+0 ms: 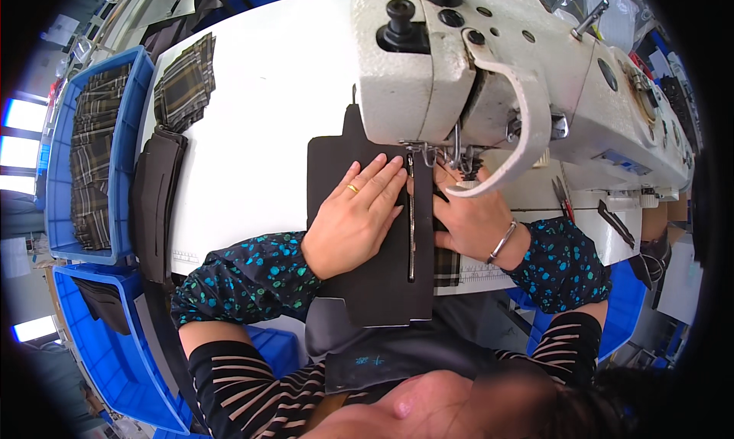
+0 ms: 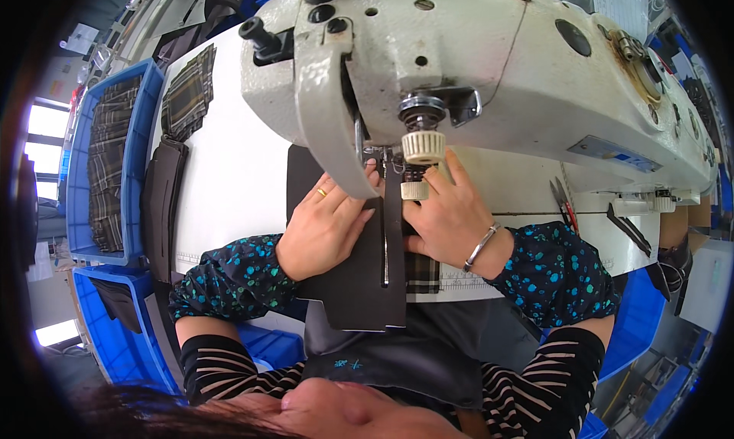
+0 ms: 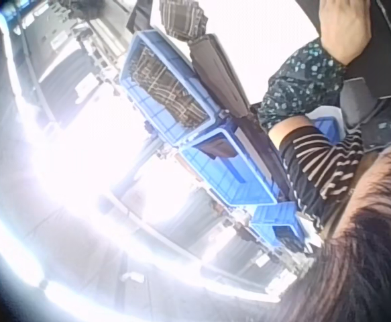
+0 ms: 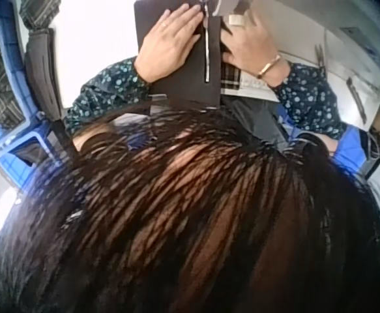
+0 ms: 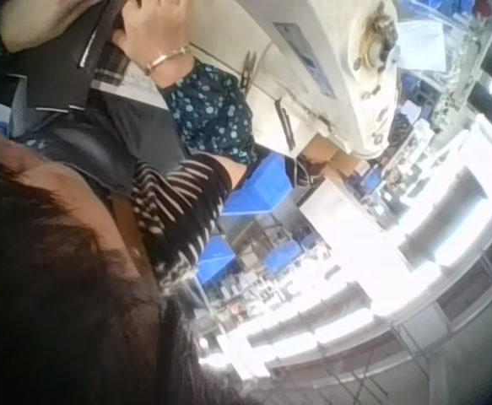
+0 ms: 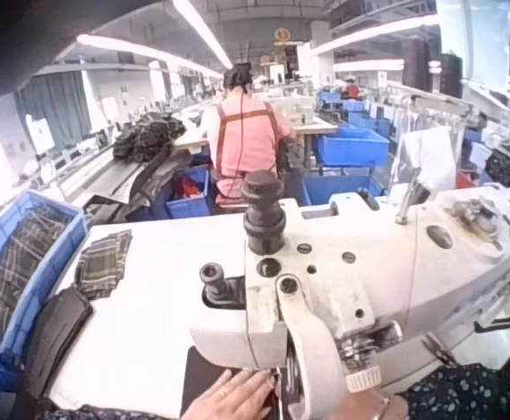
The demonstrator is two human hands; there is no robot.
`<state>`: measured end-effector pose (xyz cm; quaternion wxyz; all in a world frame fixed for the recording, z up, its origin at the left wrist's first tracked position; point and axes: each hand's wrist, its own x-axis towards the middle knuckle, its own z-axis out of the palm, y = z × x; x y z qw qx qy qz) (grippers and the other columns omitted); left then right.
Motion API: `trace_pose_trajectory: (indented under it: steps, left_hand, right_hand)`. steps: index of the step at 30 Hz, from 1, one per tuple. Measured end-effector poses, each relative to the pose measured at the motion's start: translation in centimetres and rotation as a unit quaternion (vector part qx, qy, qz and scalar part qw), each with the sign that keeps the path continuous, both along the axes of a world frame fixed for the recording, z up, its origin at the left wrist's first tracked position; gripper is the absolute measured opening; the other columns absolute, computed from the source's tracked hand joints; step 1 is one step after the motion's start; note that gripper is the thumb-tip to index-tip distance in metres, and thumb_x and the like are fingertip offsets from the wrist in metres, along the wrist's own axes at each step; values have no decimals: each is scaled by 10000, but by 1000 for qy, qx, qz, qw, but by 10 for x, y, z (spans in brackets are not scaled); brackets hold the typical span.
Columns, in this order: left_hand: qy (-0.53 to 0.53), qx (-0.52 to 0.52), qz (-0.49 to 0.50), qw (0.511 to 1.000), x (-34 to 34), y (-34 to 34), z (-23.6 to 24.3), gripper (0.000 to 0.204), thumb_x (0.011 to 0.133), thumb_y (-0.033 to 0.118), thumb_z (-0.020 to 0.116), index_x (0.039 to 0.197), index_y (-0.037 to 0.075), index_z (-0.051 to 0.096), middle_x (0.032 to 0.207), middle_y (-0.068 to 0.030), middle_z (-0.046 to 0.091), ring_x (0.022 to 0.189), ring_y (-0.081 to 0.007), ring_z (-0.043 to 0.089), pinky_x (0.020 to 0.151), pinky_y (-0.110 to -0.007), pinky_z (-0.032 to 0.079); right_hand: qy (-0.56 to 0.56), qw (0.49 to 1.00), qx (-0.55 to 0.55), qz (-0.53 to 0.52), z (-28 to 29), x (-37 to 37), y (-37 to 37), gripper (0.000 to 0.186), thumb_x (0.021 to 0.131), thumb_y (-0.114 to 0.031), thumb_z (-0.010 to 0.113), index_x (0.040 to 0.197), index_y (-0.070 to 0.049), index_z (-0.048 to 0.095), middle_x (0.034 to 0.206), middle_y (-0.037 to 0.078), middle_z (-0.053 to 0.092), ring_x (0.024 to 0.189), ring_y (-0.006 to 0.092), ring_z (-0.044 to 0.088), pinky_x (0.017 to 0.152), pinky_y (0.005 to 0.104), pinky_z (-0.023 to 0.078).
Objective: The person aligns a zipper with a piece of plaid fabric and sews it using an industrial sewing machine. They guide the fabric through the machine, stitch along the zipper, and then trim the excess thread. The process is repeated for a second piece of fabric.
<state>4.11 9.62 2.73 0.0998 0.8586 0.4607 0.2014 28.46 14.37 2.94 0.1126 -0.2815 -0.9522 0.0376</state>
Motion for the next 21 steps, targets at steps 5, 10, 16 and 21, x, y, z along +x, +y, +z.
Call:
trace_pose_trajectory:
  steps: [5, 10, 16, 21]
  left_hand:
    - [18, 17, 10, 1000, 1, 3, 1, 465, 990, 183, 668, 1408, -12, 611, 1511, -173, 576, 1416, -346, 535, 1177, -493, 435]
    - [39, 32, 13, 999, -1, 9, 1, 463, 925, 149, 685, 1369, 23, 650, 1464, -140, 620, 1353, -315, 586, 1146, -461, 467]
    - [16, 31, -1, 999, -3, 12, 0, 489, 889, 114, 688, 1367, 20, 645, 1477, -125, 609, 1345, -322, 582, 1147, -488, 464]
    - [19, 25, -13, 999, -7, 12, 0, 487, 890, 104, 682, 1369, 23, 642, 1484, -114, 602, 1352, -324, 573, 1152, -498, 460]
  right_hand:
    - [6, 1000, 1, 6, 2, 0, 1, 498, 633, -428, 892, 949, -61, 777, 1053, 108, 709, 1097, 322, 609, 1175, 627, 355]
    - [-4, 1000, -7, 2, 0, 1, 0, 510, 632, -424, 894, 957, -51, 771, 1076, 112, 708, 1104, 332, 608, 1152, 616, 370]
    - [0, 1000, 5, 3, 2, 0, 0, 543, 633, -412, 900, 1019, -57, 760, 1079, 115, 717, 1117, 339, 612, 1138, 618, 380]
    - [-10, 1000, -7, 1, 3, 1, 0, 530, 641, -419, 901, 1009, -66, 758, 1074, 114, 724, 1123, 340, 614, 1150, 625, 372]
